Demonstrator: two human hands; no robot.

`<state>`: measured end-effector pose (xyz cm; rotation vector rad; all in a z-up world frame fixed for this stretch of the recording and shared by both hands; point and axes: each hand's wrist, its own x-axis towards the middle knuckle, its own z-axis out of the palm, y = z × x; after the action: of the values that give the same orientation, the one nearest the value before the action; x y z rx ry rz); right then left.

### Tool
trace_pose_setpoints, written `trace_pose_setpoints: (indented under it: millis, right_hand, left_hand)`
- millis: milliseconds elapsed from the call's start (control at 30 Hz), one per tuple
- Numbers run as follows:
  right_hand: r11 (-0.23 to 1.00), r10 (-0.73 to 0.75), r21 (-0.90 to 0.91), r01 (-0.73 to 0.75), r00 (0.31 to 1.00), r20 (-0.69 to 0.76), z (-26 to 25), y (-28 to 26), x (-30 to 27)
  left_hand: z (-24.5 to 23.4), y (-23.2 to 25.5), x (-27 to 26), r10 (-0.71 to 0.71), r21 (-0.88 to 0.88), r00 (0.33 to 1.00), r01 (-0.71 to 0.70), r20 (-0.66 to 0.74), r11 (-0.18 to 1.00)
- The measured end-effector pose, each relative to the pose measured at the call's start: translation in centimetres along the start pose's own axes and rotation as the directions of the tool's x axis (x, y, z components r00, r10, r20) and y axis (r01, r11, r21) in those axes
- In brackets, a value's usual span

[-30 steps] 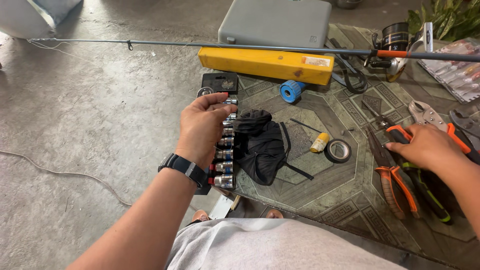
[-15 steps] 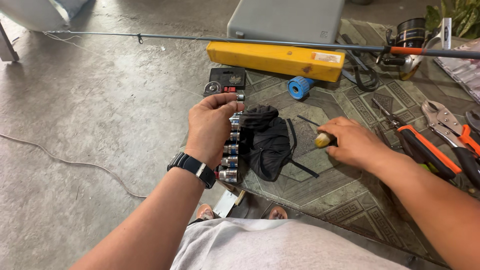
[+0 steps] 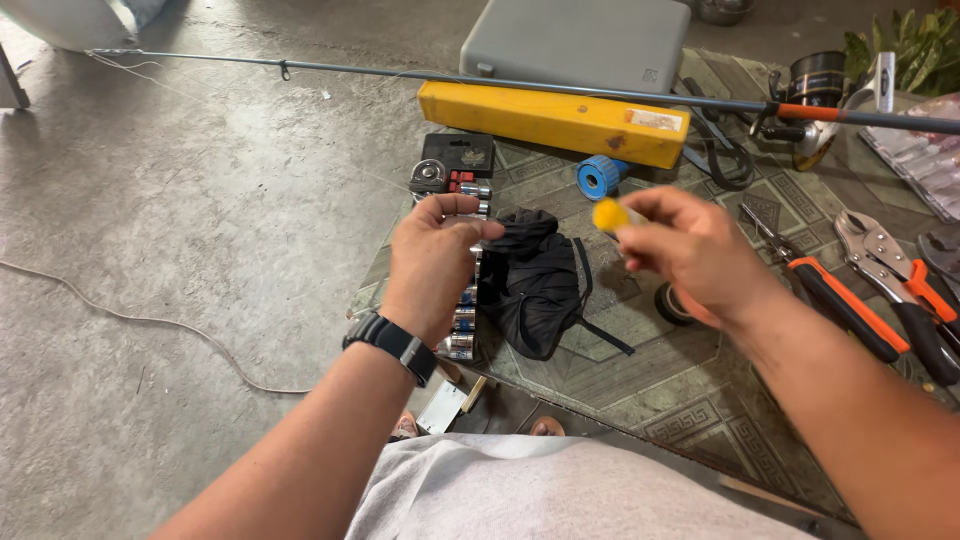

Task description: The person assembles a fishing rig by threading a line through a yellow cylindrical float, attaching a metal swivel, and securing the components with pliers. The person repeatedly adjusts the line and float, using tools to tighten connections.

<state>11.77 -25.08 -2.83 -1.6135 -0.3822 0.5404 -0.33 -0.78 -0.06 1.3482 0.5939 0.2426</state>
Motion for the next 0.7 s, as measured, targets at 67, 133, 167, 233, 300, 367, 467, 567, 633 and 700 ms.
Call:
trace_pose_setpoints:
  millis: [67, 133, 167, 233, 300, 367, 467, 567, 633, 700]
  right_hand:
    - [0.976, 0.014, 0.213, -0.035, 0.995, 0.103, 1.4, -1.4, 0.5]
    - [0.95, -0.052, 0.311, -0.022, 0.972, 0.228, 3.1, -2.6, 0.8]
    - [0.933, -0.086, 0.358, -0.024, 0.954, 0.287, 3.9, -3.1, 0.9]
    - [0.915, -0.069, 0.395, -0.08, 0.935, 0.349, 5.0, -4.2, 0.6]
    - [0.908, -0.045, 0.401, -0.12, 0.925, 0.377, 5.9, -4.9, 0.4]
    - [0.914, -0.012, 0.381, -0.141, 0.928, 0.373, 6.6, -5.4, 0.4]
    - [0.89, -0.022, 0.437, -0.133, 0.943, 0.332, 7.5, -5.8, 0.8]
    - [0.825, -0.057, 0.548, -0.139, 0.944, 0.326, 8.0, -5.9, 1.6]
    - [0.785, -0.08, 0.603, -0.141, 0.943, 0.324, 8.2, -5.9, 2.0]
    - [0.755, -0.073, 0.64, -0.146, 0.95, 0.303, 8.4, -5.8, 2.4]
  left_hand:
    - [-0.1, 0.1, -0.5, -0.024, -0.123, 0.998, 0.031, 0.061, 0.992]
    - [-0.3, 0.3, -0.9, -0.034, -0.23, 0.994, 0.056, 0.099, 0.972]
    - [-0.3, 0.4, -1.0, -0.037, -0.277, 0.993, 0.066, 0.111, 0.959]
    - [-0.5, 0.8, -1.4, -0.032, -0.324, 0.993, 0.069, 0.117, 0.943]
    - [-0.8, 1.2, -1.6, -0.019, -0.327, 0.994, 0.054, 0.108, 0.943]
    - [-1.1, 1.6, -1.8, 0.01, -0.33, 0.997, 0.017, 0.08, 0.944]
    - [-1.5, 2.1, -2.1, -0.002, -0.332, 0.998, 0.02, 0.056, 0.943]
    - [-1.6, 2.4, -2.1, -0.003, -0.344, 0.998, 0.025, 0.064, 0.939]
    - [-1.4, 2.6, -2.2, 0.013, -0.349, 0.998, 0.012, 0.068, 0.937]
    - [-1.3, 2.7, -2.2, 0.034, -0.349, 0.997, -0.01, 0.063, 0.937]
